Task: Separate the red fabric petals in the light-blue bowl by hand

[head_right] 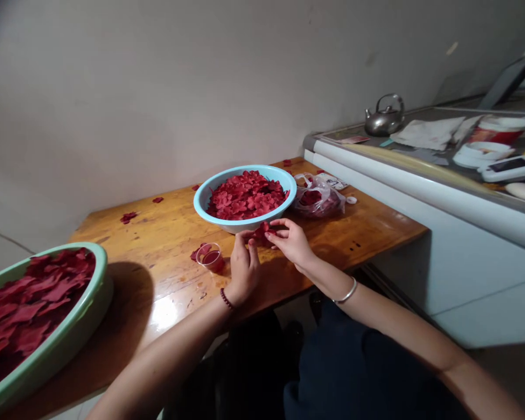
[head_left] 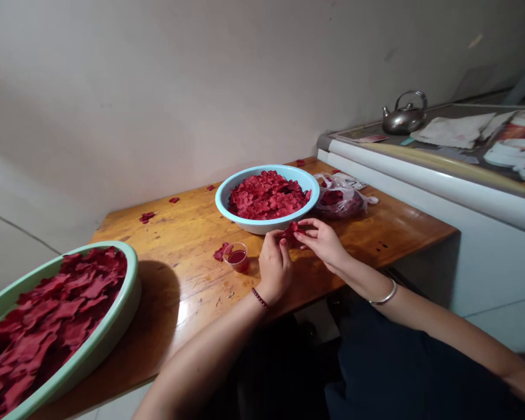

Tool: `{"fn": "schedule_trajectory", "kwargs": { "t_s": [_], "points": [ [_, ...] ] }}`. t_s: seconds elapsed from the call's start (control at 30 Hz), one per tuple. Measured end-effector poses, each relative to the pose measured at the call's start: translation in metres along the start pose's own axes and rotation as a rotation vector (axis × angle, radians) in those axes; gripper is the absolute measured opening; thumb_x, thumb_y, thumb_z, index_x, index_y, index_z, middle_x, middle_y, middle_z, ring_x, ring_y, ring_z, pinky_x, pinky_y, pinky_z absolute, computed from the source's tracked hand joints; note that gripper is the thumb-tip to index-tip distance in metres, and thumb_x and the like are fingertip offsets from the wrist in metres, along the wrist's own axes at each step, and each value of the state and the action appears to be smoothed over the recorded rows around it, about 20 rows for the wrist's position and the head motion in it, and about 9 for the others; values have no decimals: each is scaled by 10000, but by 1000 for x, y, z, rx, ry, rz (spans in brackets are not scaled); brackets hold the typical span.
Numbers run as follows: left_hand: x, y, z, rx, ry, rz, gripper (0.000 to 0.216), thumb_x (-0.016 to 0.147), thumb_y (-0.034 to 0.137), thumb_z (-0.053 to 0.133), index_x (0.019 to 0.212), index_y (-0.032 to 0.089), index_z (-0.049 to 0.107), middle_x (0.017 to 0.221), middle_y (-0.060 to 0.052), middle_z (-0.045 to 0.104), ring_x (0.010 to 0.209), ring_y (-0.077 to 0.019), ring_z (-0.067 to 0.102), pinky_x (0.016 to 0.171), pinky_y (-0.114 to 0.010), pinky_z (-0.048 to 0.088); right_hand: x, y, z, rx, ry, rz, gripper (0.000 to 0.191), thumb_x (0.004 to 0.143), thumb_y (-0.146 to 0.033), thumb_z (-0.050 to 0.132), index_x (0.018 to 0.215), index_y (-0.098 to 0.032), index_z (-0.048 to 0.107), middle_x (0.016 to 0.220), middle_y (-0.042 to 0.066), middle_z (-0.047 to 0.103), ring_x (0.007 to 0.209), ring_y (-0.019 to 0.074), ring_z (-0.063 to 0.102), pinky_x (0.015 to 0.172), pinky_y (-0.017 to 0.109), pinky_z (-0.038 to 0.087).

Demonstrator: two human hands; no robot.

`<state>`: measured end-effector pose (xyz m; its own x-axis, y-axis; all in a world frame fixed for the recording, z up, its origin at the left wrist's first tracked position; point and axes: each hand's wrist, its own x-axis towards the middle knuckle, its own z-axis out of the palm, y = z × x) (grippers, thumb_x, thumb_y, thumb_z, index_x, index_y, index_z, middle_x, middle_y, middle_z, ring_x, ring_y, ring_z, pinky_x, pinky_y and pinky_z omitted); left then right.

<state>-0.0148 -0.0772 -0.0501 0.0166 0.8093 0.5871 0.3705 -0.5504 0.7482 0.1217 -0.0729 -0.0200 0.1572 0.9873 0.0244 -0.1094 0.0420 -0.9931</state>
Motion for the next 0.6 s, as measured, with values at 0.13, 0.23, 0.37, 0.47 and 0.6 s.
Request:
{"fn": "schedule_trajectory", "kwargs": {
  "t_s": [0.13,0.23,0.37,0.47,0.6],
  "points": [
    [-1,-2,1,-127,-60,-87,225,893,383,623,987,181,598,883,-56,693,783,-173,663,721,-291,519,-3,-2,-4,-17,-16,-8,504,515,-403,905,922,-183,707,771,50,769,702,204,728,696,352,609],
    [2,-2,1,-255,-75,-213,221,865,385,644,878,166,667,829,-56,725,748,-173,679,672,-267,518,-4,-2,-4,-21,-52,12,441,510,-451,899,821,-174,751,818,77,778,757,217,730,708,346,600],
    [4,-2,1,-415,-82,-306,227,847,363,637,844,148,711,817,-78,754,754,-187,701,684,-274,542,-5,0,-4,-13,-80,31,470,524,-546,872,802,-180,775,786,73,773,743,211,719,693,337,579],
    [5,-2,0,-467,-94,-306,248,849,373,635,861,140,717,824,-88,758,755,-188,698,696,-279,546,-4,-1,-4,1,-89,5,493,488,-580,875,747,-175,765,745,63,763,709,194,698,753,354,569],
    [6,-1,-3,-379,-162,-249,261,897,370,576,891,149,714,854,-84,751,781,-182,684,718,-280,532,-4,-3,-4,-9,-90,10,480,437,-556,902,649,-168,717,673,39,733,675,170,664,767,339,545]
  ]
}}
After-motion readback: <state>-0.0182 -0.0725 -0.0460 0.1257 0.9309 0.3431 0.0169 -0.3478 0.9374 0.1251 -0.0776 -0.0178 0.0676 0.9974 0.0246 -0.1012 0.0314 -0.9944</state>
